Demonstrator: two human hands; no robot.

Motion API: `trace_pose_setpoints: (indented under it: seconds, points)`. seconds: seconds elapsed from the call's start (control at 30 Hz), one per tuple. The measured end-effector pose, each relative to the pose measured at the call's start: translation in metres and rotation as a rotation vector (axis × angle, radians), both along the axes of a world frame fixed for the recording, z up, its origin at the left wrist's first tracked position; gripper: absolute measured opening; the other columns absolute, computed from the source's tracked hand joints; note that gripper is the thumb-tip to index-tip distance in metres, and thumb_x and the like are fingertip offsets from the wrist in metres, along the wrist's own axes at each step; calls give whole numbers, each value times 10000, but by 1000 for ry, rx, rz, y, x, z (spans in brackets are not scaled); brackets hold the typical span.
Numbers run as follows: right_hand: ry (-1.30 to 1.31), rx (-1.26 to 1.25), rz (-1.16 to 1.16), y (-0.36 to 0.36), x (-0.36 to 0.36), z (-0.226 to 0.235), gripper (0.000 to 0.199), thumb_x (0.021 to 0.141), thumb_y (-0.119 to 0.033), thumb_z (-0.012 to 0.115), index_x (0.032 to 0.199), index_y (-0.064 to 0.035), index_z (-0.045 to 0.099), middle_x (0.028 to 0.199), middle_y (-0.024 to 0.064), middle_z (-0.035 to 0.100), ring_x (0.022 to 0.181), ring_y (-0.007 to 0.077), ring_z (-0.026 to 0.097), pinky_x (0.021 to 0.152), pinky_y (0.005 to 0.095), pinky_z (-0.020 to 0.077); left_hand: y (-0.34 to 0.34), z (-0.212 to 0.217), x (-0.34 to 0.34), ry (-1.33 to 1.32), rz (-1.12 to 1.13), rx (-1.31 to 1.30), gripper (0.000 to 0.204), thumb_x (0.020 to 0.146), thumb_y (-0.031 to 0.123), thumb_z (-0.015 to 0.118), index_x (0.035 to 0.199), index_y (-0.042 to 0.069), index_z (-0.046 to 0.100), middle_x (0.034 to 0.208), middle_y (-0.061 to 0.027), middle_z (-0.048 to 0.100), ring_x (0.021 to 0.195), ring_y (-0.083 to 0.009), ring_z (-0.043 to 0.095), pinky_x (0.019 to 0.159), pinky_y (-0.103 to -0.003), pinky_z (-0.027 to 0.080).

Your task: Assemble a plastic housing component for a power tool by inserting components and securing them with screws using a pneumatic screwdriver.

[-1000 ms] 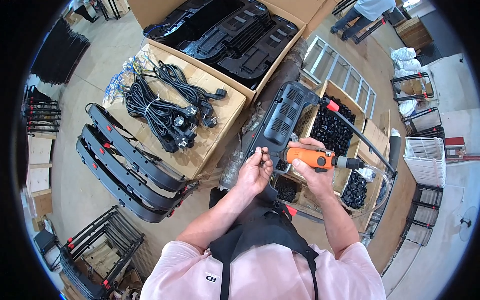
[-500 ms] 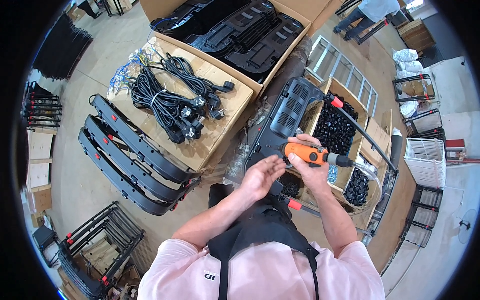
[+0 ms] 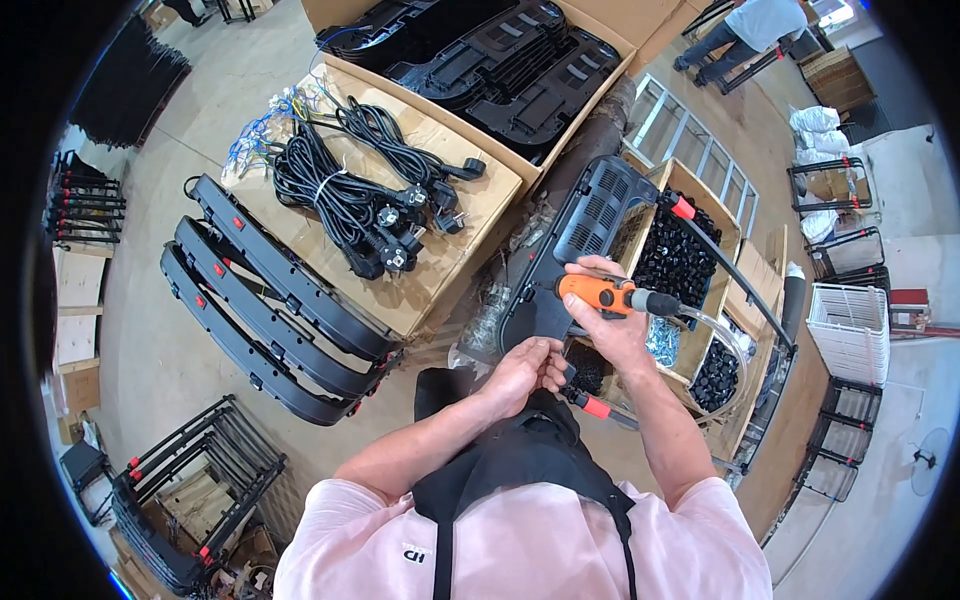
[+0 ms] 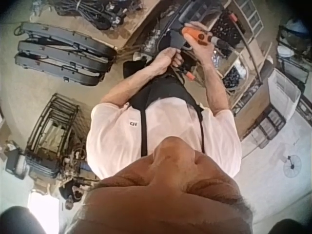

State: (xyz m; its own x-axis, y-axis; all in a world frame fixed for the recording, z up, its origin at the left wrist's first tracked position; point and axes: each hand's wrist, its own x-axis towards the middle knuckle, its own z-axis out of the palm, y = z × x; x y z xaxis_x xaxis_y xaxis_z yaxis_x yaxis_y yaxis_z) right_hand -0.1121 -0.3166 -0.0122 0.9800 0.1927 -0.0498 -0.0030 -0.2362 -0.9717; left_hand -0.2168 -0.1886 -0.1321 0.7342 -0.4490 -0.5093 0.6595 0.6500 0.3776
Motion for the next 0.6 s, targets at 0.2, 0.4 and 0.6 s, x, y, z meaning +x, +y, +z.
trace_pose_setpoints:
  seconds: [0.2, 0.4, 0.6]
  points:
    - [-59, -177, 97, 10, 7, -4, 351, 892, -49, 784, 1223, -33, 668, 1226, 95, 722, 1070, 161, 687, 971, 330, 552, 6, 9, -1, -8, 10, 13, 290, 1152, 276, 469, 1169, 28, 617, 1029, -72, 682, 819, -145, 679, 750, -288, 585]
    - [-33, -142, 87, 10, 11, -3, 374, 878, -82, 806, 1214, -11, 658, 1240, 138, 731, 1131, 198, 685, 1020, 370, 542, 12, 13, -3, -30, -3, -63, 249, 1131, 256, 535, 1173, 39, 649, 974, -36, 680, 784, -121, 659, 732, -270, 574]
    - [-52, -37, 6, 2, -4, 10, 511, 874, -11, 786, 1347, -9, 594, 1271, 136, 717, 1162, 184, 678, 1024, 348, 547, 13, 5, -1, -21, 10, -20, 214, 1100, 262, 604, 1121, 60, 670, 906, -12, 685, 739, -99, 658, 676, -245, 562]
